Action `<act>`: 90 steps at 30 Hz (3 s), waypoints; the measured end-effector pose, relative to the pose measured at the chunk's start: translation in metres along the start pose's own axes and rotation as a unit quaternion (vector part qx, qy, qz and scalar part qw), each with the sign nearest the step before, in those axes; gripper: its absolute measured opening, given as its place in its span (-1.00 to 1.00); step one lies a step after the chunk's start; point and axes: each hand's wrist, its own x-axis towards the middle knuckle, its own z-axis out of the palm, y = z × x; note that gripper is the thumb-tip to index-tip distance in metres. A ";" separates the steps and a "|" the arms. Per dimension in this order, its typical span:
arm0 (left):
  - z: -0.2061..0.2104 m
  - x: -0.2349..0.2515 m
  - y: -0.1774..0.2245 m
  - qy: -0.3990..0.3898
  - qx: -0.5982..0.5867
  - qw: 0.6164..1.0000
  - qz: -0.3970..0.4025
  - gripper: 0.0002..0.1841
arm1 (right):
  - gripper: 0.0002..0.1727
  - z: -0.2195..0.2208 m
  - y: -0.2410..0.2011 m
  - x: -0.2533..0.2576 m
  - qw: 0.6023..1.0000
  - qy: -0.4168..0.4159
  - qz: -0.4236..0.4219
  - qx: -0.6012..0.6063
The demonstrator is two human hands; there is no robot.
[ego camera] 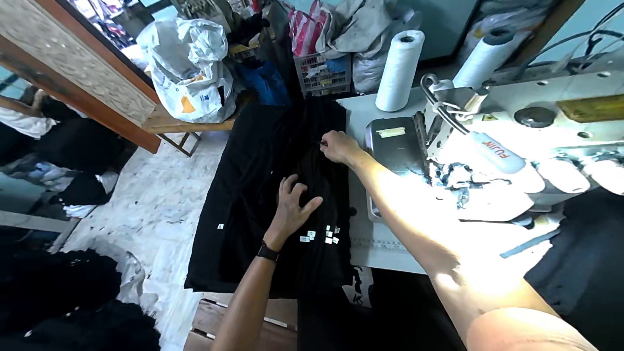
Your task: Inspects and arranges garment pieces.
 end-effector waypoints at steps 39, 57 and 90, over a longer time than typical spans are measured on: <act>-0.003 0.019 0.003 -0.056 -0.032 0.998 0.010 -0.47 | -0.70 -0.003 -0.001 -0.001 0.994 0.030 -0.017 0.105; -0.034 -0.010 -0.012 0.191 -0.070 0.979 -0.009 -0.72 | -0.79 -0.007 -0.019 -0.035 0.954 -0.261 -0.124 0.084; 0.015 0.001 0.022 0.069 0.026 0.996 -0.049 -0.36 | -0.79 -0.024 -0.010 -0.023 0.820 0.070 0.067 0.564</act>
